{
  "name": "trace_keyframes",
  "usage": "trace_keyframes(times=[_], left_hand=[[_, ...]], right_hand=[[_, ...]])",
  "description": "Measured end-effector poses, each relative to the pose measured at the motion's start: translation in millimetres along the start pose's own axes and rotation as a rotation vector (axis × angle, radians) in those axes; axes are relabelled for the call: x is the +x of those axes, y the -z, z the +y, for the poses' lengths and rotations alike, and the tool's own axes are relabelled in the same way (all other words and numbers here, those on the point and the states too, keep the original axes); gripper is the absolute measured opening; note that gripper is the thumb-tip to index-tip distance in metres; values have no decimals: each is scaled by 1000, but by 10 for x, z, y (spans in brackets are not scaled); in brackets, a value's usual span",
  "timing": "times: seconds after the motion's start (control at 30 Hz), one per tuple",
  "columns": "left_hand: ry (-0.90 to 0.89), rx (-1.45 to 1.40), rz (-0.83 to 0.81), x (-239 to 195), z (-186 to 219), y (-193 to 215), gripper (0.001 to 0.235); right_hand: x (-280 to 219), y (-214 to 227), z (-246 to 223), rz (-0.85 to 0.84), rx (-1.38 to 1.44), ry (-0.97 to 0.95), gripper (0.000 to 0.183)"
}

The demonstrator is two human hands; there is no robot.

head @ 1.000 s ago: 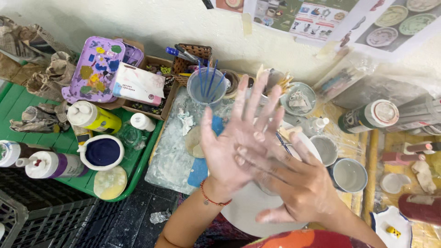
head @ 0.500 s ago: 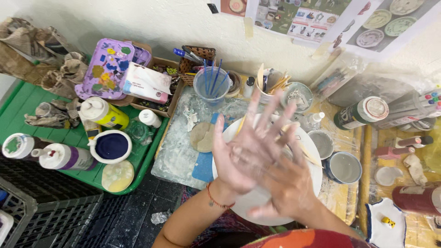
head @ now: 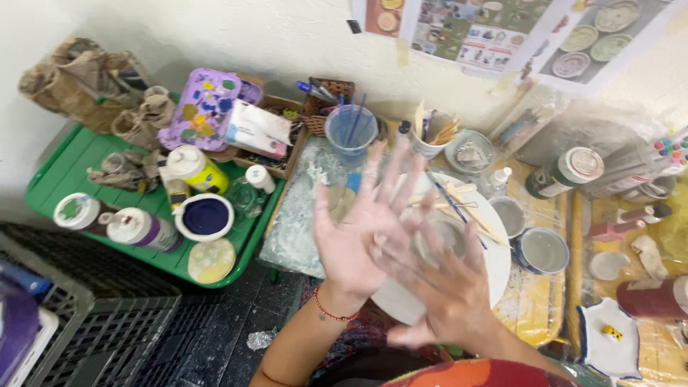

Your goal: The person rolls small pieces of clay by hand, shapes them, and uses a thin wooden tool to attach them to the rim of a clay bowl on a pottery wheel.

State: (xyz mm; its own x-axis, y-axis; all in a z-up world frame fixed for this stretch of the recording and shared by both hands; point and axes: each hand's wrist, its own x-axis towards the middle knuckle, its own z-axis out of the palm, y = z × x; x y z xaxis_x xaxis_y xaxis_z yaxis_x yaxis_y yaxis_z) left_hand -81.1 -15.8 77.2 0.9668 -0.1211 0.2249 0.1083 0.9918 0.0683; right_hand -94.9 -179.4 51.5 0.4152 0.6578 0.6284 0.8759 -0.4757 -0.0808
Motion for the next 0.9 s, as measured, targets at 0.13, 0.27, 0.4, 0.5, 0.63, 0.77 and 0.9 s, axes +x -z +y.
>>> trace_keyframes(times=[0.13,0.27,0.4,0.5,0.63,0.77,0.9], left_hand=[[-26,-126,-77,-164,12,-11,79],[36,0,14,-298,8,0,78],[-10,-307,-246,-348,121,41,77],[-13,-429,-103,-392,49,21,74],[-45,0,-11,-430,52,-31,79],[-118,-2,15,-449,149,-7,78],[-217,106,90,-473,138,-29,76]], right_hand=[[24,-35,-205,-27,59,75,84],[63,-18,-168,-60,-28,-60,76],[-10,0,-340,-1,30,21,81],[-72,-58,-411,-49,32,9,77],[-5,-76,-322,-42,-8,-50,73],[87,-73,-384,-41,325,-123,56],[142,-81,-437,-82,545,-376,44]])
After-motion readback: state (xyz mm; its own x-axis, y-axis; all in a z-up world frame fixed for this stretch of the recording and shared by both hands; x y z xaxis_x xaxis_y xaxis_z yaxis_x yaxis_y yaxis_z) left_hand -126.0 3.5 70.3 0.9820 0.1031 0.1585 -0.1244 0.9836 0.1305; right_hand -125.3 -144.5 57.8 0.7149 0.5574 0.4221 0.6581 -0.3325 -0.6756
